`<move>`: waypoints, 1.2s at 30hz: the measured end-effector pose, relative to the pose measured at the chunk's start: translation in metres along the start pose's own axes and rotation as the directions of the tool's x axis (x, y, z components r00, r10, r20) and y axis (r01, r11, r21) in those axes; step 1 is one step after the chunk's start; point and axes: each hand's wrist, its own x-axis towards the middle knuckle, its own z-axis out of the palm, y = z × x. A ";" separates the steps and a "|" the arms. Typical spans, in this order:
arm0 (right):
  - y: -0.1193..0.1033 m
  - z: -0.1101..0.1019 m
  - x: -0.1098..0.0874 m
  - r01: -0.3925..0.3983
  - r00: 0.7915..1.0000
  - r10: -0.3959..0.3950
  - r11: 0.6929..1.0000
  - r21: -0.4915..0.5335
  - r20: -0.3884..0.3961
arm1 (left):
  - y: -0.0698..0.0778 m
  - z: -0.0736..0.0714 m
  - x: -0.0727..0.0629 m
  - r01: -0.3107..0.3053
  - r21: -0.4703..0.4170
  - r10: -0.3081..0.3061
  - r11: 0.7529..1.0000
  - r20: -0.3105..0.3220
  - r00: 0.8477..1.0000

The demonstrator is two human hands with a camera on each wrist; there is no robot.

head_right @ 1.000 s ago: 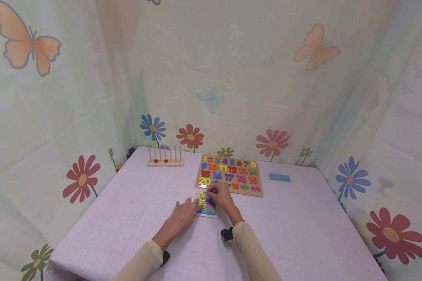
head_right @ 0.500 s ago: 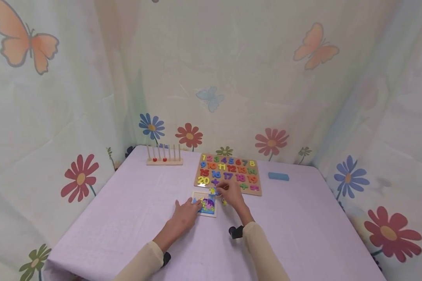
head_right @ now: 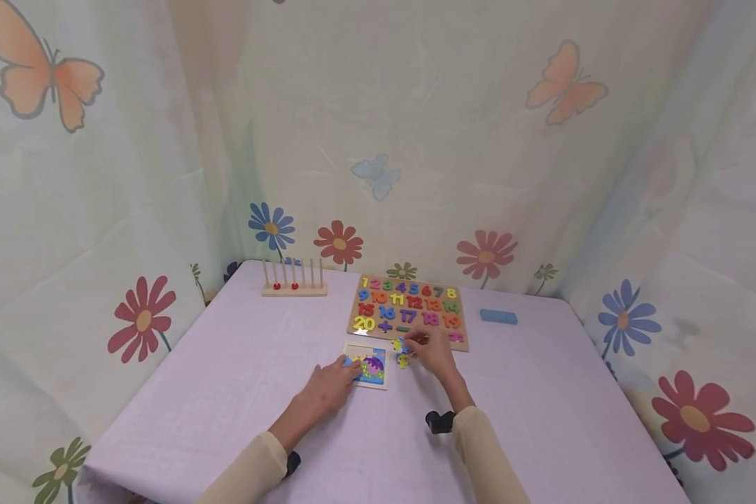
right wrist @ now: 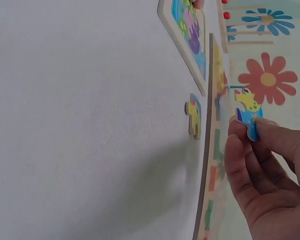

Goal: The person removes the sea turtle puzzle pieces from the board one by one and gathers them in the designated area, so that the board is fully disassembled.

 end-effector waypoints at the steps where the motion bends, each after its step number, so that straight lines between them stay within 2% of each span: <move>1: 0.002 -0.002 0.000 -0.001 1.000 0.001 1.000 -0.002 0.001 | -0.001 -0.001 0.000 -0.002 -0.007 0.002 1.000 0.001 1.000; 5: 0.010 -0.010 -0.002 -0.013 1.000 0.013 1.000 -0.025 -0.003 | -0.003 -0.003 -0.002 -0.010 -0.036 0.010 0.999 0.018 1.000; 13: 0.020 -0.025 -0.006 -0.093 0.996 0.094 0.994 -0.059 0.009 | -0.009 -0.005 -0.001 -0.028 -0.068 0.031 0.997 0.048 0.998; 18: 0.026 -0.027 -0.003 -0.106 0.994 0.108 0.992 -0.073 0.025 | -0.011 -0.005 0.000 -0.026 -0.079 0.030 0.997 0.053 0.998; 25: 0.031 -0.022 0.004 -0.141 0.990 0.142 0.983 -0.116 0.005 | -0.012 -0.003 -0.002 -0.011 -0.120 0.019 0.993 0.065 0.998; 36: 0.035 -0.022 0.005 -0.100 0.994 0.109 0.962 -0.256 0.020 | -0.011 -0.003 -0.001 -0.004 -0.155 0.016 0.988 0.075 0.997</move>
